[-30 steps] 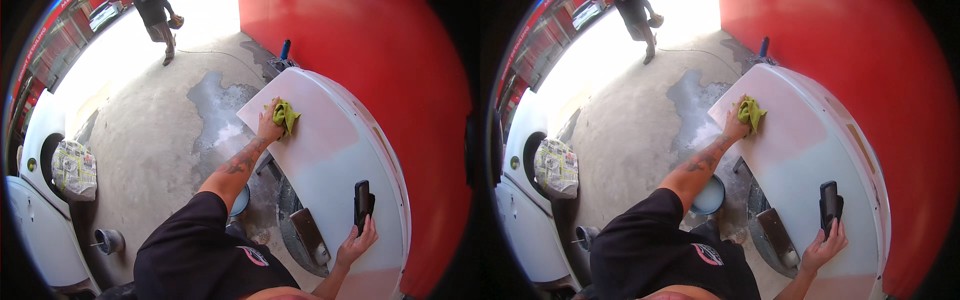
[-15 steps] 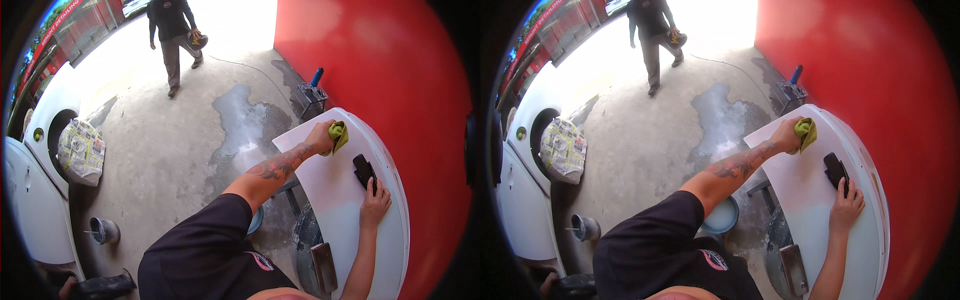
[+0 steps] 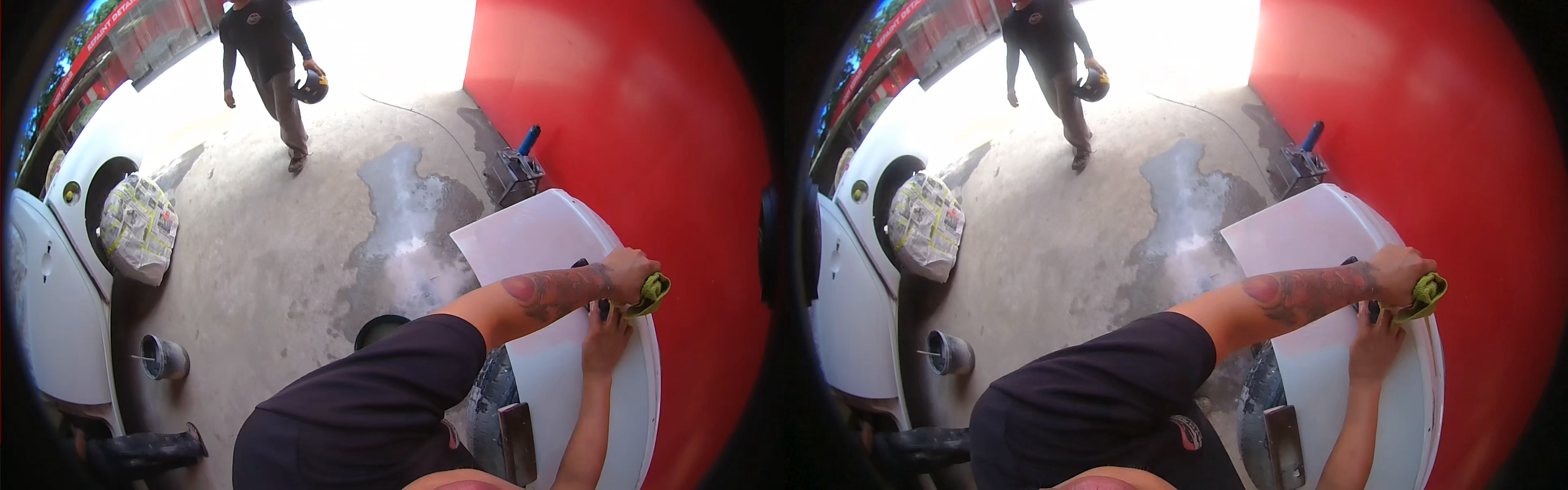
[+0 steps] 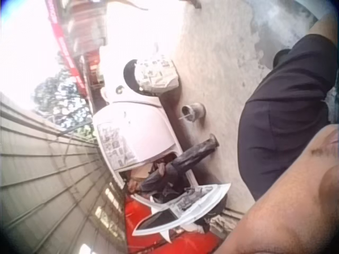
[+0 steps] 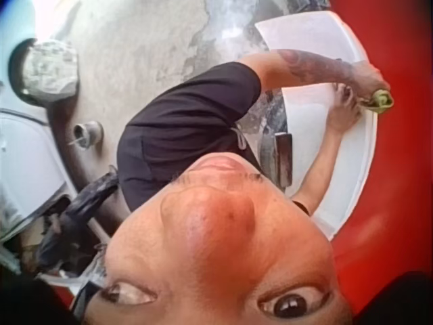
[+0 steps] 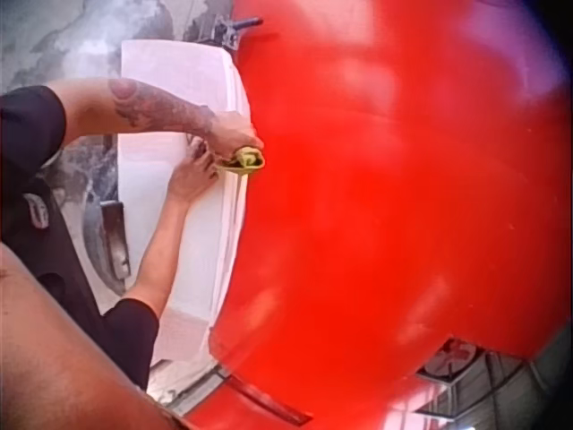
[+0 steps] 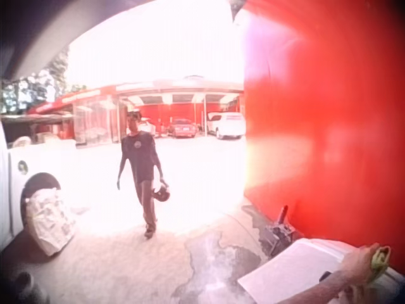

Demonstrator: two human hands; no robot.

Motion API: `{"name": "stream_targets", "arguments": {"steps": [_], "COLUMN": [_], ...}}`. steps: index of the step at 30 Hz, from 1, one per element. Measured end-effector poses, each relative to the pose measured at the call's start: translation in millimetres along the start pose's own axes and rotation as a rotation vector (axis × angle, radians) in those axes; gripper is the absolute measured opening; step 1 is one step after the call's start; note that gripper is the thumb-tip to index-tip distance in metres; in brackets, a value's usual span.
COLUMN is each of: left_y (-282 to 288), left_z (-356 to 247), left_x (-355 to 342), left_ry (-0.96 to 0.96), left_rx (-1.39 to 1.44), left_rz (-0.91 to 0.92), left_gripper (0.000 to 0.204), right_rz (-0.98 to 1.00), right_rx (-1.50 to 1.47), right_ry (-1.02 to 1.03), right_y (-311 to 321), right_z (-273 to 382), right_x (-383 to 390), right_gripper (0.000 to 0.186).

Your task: Sanding and wiping a car body panel during a repair or detailing process.

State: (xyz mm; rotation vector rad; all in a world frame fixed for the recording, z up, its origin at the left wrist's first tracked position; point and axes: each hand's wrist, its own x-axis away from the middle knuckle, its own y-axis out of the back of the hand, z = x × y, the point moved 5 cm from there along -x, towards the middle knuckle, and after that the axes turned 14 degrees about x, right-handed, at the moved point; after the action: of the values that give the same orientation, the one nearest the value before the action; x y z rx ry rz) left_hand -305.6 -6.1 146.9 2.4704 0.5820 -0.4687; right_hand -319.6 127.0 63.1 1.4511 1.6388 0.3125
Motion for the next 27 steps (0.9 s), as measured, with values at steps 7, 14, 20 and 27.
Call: {"name": "stream_targets", "arguments": {"steps": [7,14,20,27], "left_y": [120.0,133.1,106.1,109.6], "left_z": [104.2,241.0,257.7,273.9], "left_x": [76.8,148.8,158.4,176.0], "left_ry": [0.485,0.665,0.667,0.608], "left_rx": [0.080,-0.041,-0.103,0.108], "left_rz": [-0.379,-0.673,-0.548,-0.482], "left_gripper": [0.054,0.061,0.069,0.073], "right_rz": [0.042,-0.060,-0.037,-0.020], "right_rx": [-0.077,0.015,0.040,0.118], "right_ry": [0.010,-0.065,0.043,-0.120], "right_y": [7.0,-4.1,5.5,-27.3], "right_z": [-16.1,-2.8,-4.1,-3.2], "right_x": [55.3,-38.8,49.6,-41.3], "right_gripper": [0.042,0.045,0.041,0.053]}}
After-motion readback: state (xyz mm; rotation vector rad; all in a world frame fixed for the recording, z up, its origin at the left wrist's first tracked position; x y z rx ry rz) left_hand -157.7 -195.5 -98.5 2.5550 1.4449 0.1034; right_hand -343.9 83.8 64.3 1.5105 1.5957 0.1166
